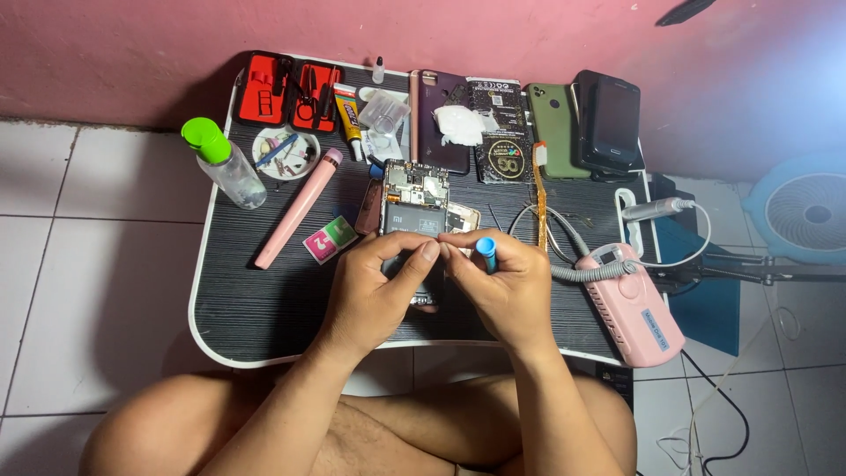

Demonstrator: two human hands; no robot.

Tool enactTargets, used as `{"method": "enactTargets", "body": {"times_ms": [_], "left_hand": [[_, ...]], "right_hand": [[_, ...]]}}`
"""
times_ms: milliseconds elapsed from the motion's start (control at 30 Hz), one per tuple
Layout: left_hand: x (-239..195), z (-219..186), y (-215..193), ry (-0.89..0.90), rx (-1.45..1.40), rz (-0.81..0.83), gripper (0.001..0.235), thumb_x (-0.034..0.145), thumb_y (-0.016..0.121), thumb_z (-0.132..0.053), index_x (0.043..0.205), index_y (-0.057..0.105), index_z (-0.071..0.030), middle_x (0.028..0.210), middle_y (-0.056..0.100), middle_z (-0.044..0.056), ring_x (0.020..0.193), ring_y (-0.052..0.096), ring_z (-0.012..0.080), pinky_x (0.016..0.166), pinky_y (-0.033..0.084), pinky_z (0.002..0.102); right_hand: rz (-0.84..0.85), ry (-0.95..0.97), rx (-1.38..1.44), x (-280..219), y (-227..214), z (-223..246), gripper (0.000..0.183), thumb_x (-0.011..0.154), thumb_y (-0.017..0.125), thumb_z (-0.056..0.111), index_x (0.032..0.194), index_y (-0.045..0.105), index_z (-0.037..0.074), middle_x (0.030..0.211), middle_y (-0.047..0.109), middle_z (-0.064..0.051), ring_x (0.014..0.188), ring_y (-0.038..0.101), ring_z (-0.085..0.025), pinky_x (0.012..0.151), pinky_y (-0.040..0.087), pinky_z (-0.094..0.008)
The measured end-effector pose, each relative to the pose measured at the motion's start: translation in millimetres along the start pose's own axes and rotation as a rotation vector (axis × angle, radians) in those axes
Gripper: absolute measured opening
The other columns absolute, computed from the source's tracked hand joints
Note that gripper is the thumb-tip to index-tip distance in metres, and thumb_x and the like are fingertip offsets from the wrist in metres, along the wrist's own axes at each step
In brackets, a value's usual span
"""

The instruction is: The person uses a blue screwdriver to remove screws from the back of a disassembled smartphone. They then use their fingers to detach a small internal component from the device's circuit board and place it on the table.

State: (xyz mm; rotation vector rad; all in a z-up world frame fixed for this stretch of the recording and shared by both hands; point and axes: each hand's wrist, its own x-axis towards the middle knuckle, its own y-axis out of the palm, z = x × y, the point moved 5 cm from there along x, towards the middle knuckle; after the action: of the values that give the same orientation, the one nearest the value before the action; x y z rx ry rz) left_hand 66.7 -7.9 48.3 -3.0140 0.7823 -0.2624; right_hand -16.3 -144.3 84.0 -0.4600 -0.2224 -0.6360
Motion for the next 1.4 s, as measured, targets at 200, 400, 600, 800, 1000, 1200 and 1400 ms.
{"method": "enactTargets", "body": {"times_ms": [200,400,600,800,1000,1200,1400], "left_hand": [[-2.6,6.8,5.5,-0.379,-0.503,0.019,0.012,0.090,0.075,-0.011,0.087,0.075,0.000,0.070,0.065,0.014,0.063,0.071,0.0231,0.050,0.067,0.044],[-4.0,20.3,14.1,-0.484,-0.624,0.023,0.015,0.092,0.074,-0.014,0.094,0.075,0.001,0.073,0.066,0.016,0.059,0.074,0.0308,0.046,0.067,0.050],[-2.6,-9.5,12.8,-0.465,-0.675,0.069,0.024,0.096,0.067,-0.020,0.099,0.070,0.003,0.071,0.065,0.013,0.061,0.073,0.0250,0.045,0.068,0.043],[-4.4,-7.3,16.6,-0.433,-0.738,0.106,0.024,0.094,0.067,-0.018,0.096,0.069,0.006,0.067,0.066,0.021,0.058,0.074,0.0307,0.045,0.068,0.044],[-9.1,11.4,18.2,-0.518,-0.707,0.211,0.017,0.096,0.061,-0.016,0.098,0.067,0.000,0.094,0.069,0.019,0.088,0.081,0.0429,0.041,0.063,0.044],[-11.2,19.9,20.6,-0.644,-0.658,0.059,0.021,0.090,0.067,-0.019,0.100,0.075,-0.003,0.111,0.073,0.014,0.108,0.063,0.0253,0.039,0.062,0.050],[-15.4,26.8,26.8,-0.678,-0.668,0.044,0.022,0.091,0.068,-0.022,0.102,0.076,-0.005,0.113,0.073,0.012,0.111,0.066,0.0250,0.041,0.062,0.048]], "right_hand": [[0.090,-0.027,-0.032,4.2,-0.2,6.2,0.011,0.078,0.084,0.001,0.087,0.083,0.008,0.038,0.049,-0.004,0.045,0.045,-0.008,0.044,0.039,-0.025],[0.093,0.066,-0.027,5.8,-8.7,-2.3,0.007,0.086,0.079,0.012,0.092,0.083,0.012,0.060,0.072,-0.010,0.052,0.060,-0.013,0.052,0.053,-0.030],[-0.255,0.255,0.360,-3.1,-60.8,-21.1,0.072,0.107,0.020,0.057,0.121,0.062,0.000,0.081,0.073,-0.013,0.065,0.073,-0.014,0.049,0.056,-0.020],[-0.230,0.273,0.666,-19.9,-54.3,-30.2,0.040,0.101,0.062,0.015,0.136,0.046,0.004,0.109,0.073,-0.022,0.084,0.075,-0.023,0.062,0.065,-0.029],[-0.347,0.156,0.515,-31.3,-34.9,-6.8,0.089,0.098,0.066,0.015,0.166,0.009,0.012,0.100,0.071,-0.022,0.090,0.070,-0.024,0.069,0.063,-0.034],[-0.426,-0.134,0.227,-44.2,-25.7,3.8,0.066,0.108,0.056,0.008,0.156,0.011,0.016,0.108,0.071,-0.031,0.095,0.073,-0.035,0.098,0.064,-0.048],[-0.454,-0.283,0.131,-48.4,-16.7,6.1,0.056,0.107,0.057,0.002,0.146,0.020,0.017,0.108,0.068,-0.035,0.095,0.072,-0.038,0.099,0.060,-0.045]]}}
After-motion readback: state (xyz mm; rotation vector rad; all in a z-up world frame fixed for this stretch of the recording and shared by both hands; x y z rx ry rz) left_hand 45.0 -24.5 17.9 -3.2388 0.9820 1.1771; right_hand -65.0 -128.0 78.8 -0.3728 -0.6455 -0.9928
